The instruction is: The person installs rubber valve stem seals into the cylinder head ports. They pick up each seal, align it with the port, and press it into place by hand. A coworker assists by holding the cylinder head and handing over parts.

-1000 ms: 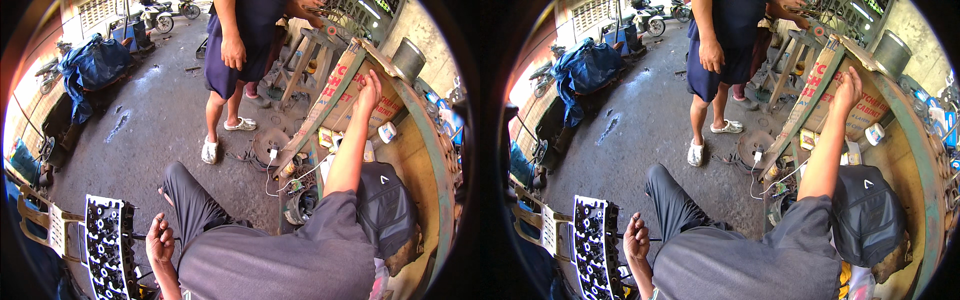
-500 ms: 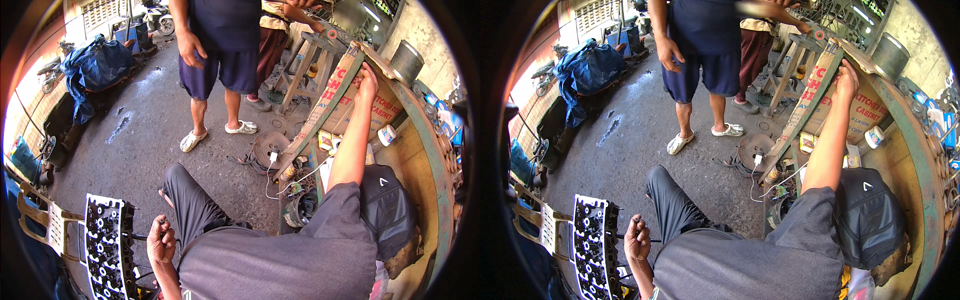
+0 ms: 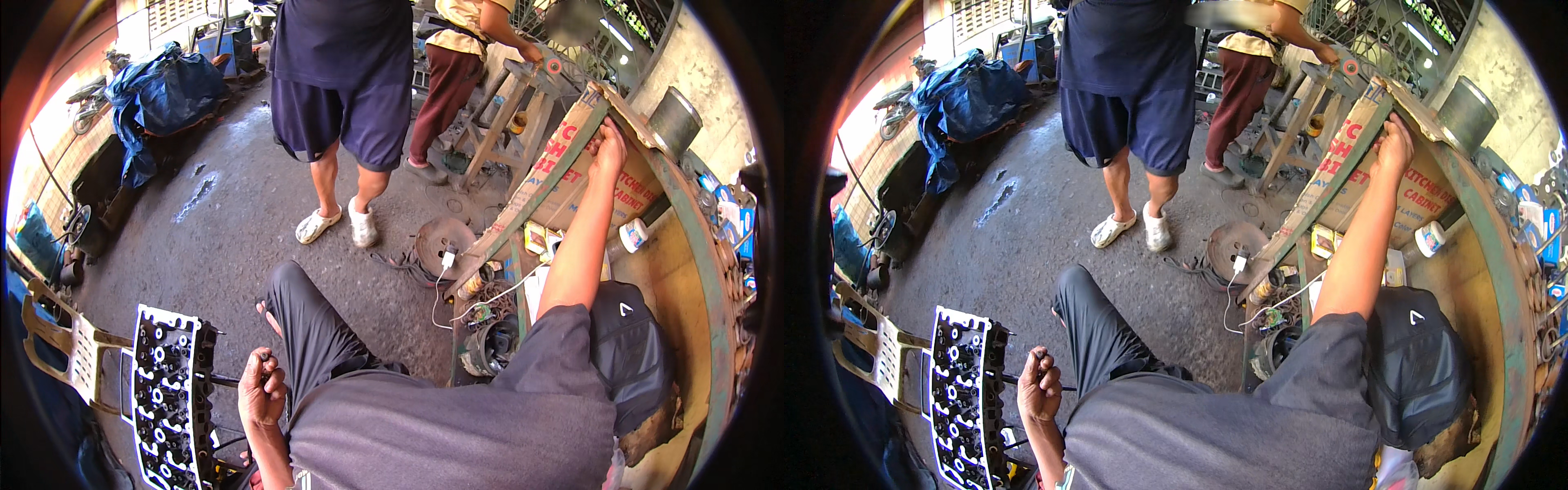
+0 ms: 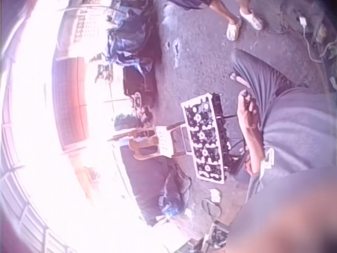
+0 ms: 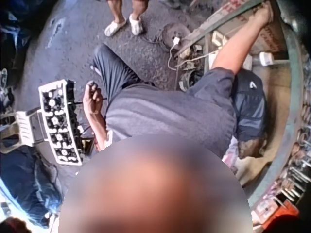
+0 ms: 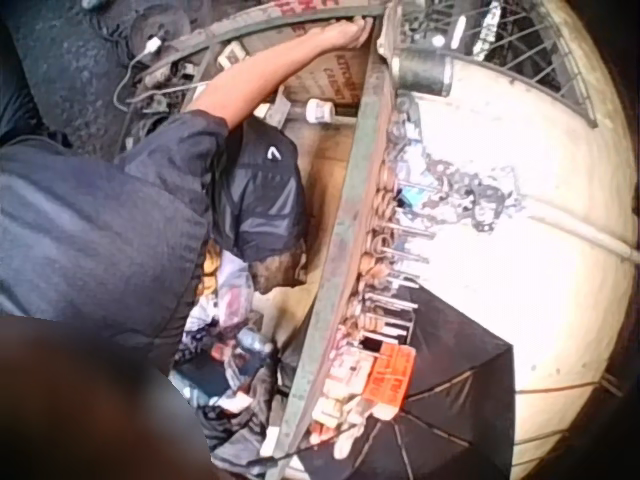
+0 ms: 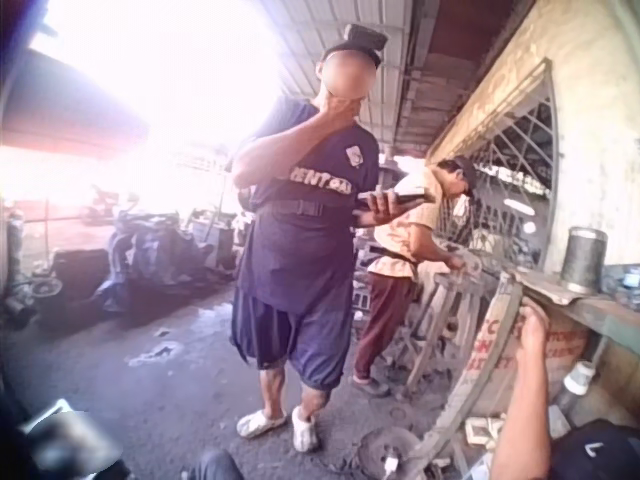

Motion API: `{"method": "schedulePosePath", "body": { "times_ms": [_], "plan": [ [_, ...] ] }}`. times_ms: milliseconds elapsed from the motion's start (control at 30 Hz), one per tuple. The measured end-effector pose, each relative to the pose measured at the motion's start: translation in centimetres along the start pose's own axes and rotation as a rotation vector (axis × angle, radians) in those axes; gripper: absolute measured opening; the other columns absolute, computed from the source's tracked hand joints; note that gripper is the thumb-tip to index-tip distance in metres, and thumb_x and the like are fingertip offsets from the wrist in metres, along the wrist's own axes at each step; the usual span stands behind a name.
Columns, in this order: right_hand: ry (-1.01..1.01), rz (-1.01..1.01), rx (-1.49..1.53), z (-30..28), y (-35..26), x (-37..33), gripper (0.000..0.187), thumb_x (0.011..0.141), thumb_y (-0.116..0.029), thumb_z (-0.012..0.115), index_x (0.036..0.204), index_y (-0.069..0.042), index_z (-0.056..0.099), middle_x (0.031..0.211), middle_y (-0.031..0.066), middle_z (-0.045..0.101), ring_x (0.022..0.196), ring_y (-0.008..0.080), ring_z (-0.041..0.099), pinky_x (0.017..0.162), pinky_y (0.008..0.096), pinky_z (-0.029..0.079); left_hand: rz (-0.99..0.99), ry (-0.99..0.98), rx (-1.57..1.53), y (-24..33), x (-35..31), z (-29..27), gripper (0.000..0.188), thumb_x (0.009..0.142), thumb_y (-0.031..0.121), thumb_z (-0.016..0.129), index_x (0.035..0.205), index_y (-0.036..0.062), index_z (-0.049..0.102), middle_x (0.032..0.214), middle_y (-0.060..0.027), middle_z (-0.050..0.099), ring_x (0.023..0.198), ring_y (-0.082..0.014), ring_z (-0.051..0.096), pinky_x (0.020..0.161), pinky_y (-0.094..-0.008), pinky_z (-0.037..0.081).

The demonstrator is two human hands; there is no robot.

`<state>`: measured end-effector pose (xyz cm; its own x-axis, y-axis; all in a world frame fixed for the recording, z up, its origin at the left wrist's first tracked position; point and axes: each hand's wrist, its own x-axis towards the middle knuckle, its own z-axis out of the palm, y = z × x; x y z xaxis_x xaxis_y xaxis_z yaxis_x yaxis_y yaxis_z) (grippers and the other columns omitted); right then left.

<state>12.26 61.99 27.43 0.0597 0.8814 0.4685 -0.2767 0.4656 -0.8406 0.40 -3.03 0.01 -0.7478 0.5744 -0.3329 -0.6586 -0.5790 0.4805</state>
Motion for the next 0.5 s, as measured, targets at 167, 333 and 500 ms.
{"method": "schedulePosePath", "body": {
  "times_ms": [167, 333, 500],
  "plan": [
    [0.071, -0.006, 0.02, -0.4, 0.0, -1.2, 0.037, 0.089, -0.015, 0.055, 0.124, -0.008, 0.063, 0.08, -0.0027, 0.058, 0.055, 0.0058, 0.043, 0.045, 0.0206, 0.037, 0.002, 0.0, 0.034, 0.1, 0.0, 0.1, 0.029, 0.096, 0.03, 0.062, 0.115, 0.0088, 0.059, 0.086, 0.0004, 0.058, 0.054, -0.0042, 0.04, 0.043, -0.0174, 0.029],
    [-0.048, 0.024, 0.276, -0.2, -0.6, -12.1, 0.038, 0.088, -0.018, 0.06, 0.124, -0.006, 0.062, 0.097, -0.0012, 0.063, 0.066, 0.0066, 0.049, 0.055, 0.021, 0.038, 0.046, 0.031, 0.08, 0.2, -0.4, 0.6, 0.03, 0.094, 0.03, 0.063, 0.117, 0.011, 0.059, 0.087, -0.0004, 0.058, 0.054, -0.0051, 0.04, 0.042, -0.0174, 0.028],
    [-0.751, 0.696, 0.619, 7.9, 0.7, -29.6, 0.036, 0.09, -0.017, 0.059, 0.124, -0.002, 0.058, 0.095, 0.0011, 0.058, 0.074, 0.0099, 0.047, 0.061, 0.0248, 0.042, 0.112, 0.062, 0.069, 0.9, -2.3, 0.4, 0.02, 0.097, 0.023, 0.059, 0.111, 0.0105, 0.056, 0.088, -0.0042, 0.059, 0.054, -0.0074, 0.041, 0.045, -0.0192, 0.031]
  ]
}}
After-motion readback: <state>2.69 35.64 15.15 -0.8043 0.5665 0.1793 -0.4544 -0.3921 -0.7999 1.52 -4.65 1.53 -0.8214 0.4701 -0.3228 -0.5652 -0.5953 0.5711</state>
